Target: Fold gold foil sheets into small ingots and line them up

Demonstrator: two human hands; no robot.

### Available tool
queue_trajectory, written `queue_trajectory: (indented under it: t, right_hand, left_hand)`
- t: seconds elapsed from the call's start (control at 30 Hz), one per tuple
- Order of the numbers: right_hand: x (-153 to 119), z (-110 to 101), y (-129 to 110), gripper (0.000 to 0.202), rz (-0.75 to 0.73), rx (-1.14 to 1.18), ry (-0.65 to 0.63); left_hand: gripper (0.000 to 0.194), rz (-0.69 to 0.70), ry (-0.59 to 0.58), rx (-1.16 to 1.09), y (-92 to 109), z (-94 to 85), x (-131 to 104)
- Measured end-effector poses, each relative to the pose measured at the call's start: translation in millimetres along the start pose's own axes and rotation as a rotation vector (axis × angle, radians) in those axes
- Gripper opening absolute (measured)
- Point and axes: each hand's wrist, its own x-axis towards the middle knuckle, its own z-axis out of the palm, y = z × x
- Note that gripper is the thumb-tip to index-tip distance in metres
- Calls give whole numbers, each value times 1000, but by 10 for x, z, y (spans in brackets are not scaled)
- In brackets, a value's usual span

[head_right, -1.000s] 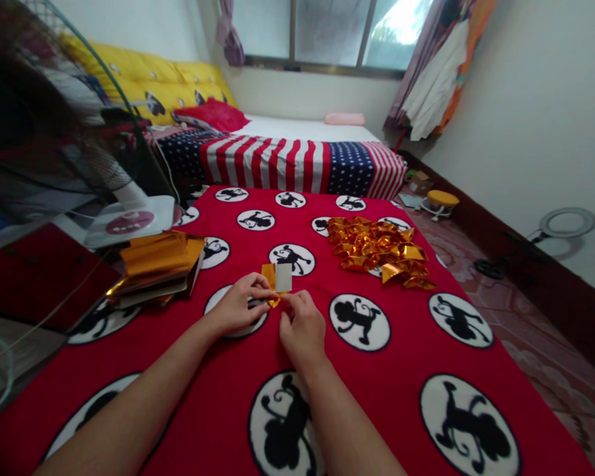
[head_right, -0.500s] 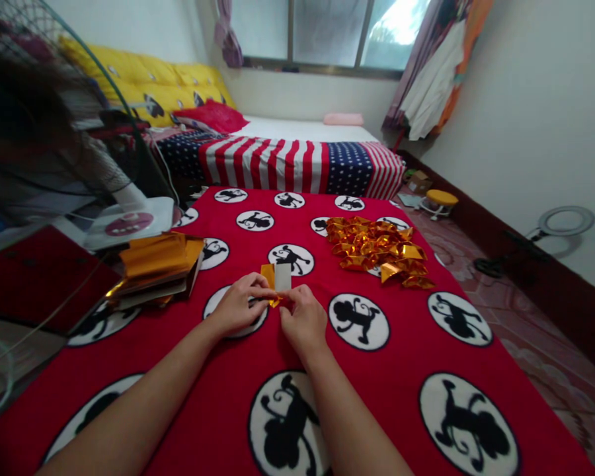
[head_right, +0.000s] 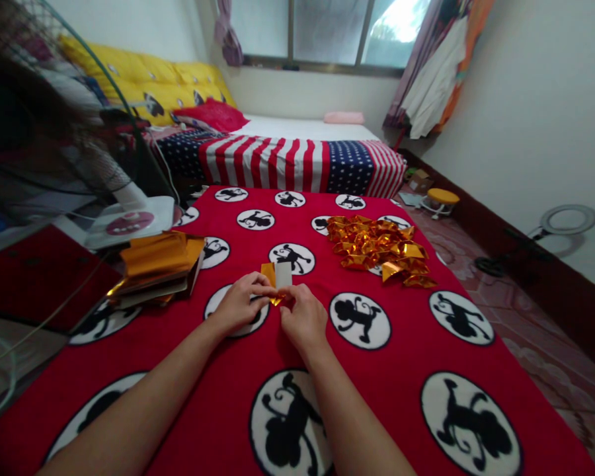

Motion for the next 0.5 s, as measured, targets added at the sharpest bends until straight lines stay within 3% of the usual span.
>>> queue_trajectory:
  t: [0.23,0.5]
  right_hand:
    - [5,21,51,23,-33,3,13]
    - [40,-2,-28,34,28,-41,-51]
  left_hand:
    - [32,8,18,71,24,-7,-1]
    - [42,-6,-46,65,8,-30,5]
